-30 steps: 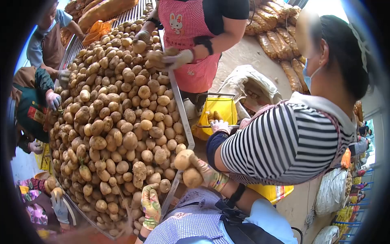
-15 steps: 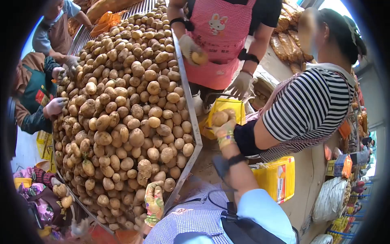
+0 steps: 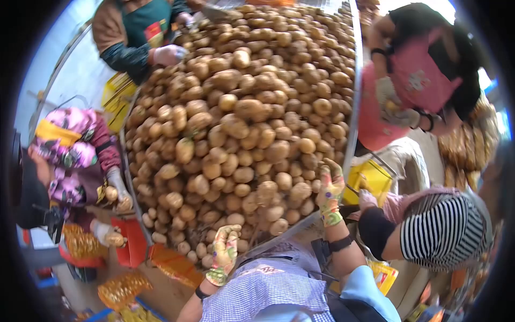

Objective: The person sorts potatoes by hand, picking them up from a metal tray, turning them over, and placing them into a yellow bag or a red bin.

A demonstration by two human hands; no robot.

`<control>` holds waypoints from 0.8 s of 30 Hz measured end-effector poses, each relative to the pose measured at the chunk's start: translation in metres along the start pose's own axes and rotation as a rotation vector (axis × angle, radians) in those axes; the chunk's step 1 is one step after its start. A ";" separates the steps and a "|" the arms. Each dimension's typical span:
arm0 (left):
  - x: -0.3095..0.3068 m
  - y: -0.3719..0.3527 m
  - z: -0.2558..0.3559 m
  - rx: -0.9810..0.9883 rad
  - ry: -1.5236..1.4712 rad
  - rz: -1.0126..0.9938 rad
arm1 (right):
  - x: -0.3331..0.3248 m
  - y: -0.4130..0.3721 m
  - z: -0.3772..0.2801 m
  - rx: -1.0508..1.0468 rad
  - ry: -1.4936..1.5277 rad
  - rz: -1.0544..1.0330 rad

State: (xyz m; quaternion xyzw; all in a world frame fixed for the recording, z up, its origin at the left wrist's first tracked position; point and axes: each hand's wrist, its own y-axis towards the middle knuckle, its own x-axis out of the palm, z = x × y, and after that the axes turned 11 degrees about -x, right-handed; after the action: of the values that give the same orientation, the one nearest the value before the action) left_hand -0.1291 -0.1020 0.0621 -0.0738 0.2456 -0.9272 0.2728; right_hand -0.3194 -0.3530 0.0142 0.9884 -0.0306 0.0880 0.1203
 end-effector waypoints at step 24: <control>-0.063 -0.014 0.034 0.139 -0.173 0.150 | 0.159 -0.045 -0.097 0.856 0.643 -0.871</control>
State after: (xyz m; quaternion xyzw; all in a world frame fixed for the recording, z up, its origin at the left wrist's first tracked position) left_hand -0.0732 -0.0718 0.0986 -0.1156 0.1612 -0.9093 0.3658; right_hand -0.1759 -0.2922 0.1251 0.7958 0.4440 0.3249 -0.2529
